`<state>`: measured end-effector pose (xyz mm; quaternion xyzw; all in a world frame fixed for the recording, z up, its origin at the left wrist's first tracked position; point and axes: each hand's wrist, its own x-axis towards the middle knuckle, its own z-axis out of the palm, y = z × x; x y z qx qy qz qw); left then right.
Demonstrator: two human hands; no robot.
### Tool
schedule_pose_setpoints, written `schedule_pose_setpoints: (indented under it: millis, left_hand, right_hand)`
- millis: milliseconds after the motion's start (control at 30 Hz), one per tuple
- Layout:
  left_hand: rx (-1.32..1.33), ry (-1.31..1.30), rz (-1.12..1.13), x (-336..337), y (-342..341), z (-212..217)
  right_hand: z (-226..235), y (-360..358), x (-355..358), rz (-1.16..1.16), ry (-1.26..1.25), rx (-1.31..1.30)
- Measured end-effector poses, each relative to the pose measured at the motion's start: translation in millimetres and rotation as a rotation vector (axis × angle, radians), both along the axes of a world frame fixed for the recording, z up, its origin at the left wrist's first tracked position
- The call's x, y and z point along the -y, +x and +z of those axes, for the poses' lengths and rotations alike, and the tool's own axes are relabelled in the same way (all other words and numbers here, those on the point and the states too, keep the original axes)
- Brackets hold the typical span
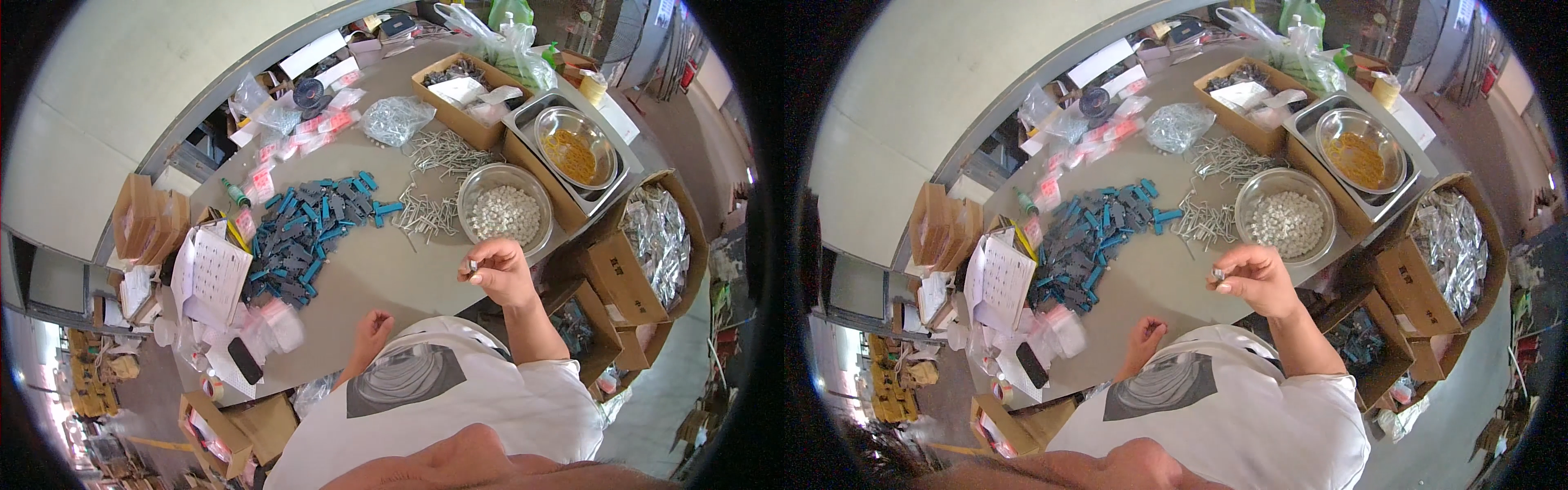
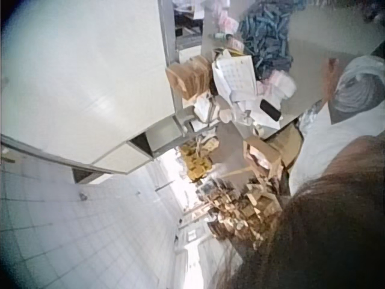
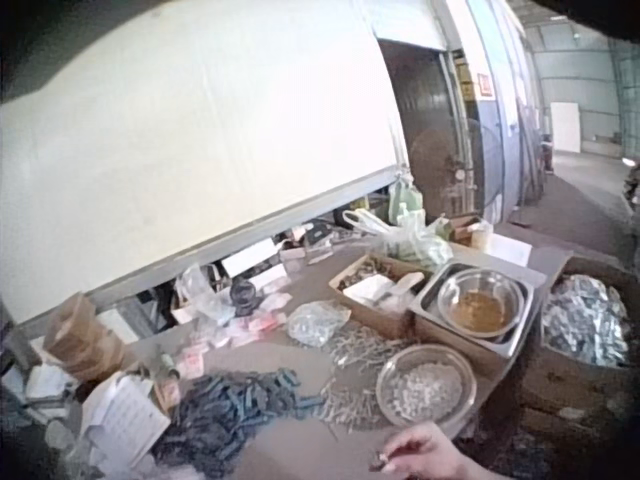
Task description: The person walks through a warehouse and places a cardboard box on a table. They then pick up small blue and grey plastic components and white fasteners, inserting the fasteners into the components one by one. The person continues this repetitive assembly process, handling the parts and fasteners by hand.
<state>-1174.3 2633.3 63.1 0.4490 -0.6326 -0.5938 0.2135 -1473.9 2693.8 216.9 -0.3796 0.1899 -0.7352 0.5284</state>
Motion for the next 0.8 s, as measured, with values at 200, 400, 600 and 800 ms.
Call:
schedule_pose_setpoints:
  millis: [200,400,600,800]
  left_hand:
    - [-0.05,0.008,0.053,-4.1,7.2,-0.7]
    - [-0.098,0.038,0.109,-9.0,21.1,-9.7]
    - [-0.101,0.051,0.155,-14.2,33.0,-11.3]
    - [-0.098,0.042,0.158,-15.4,37.8,-2.9]
  right_hand:
    - [8.1,13.0,2.7,0.041,0.005,0.127]
    - [8.8,25.3,11.1,0.129,-0.025,0.153]
    - [9.4,35.6,18.3,0.144,-0.029,0.178]
    - [10.8,45.6,24.5,0.149,-0.064,0.18]
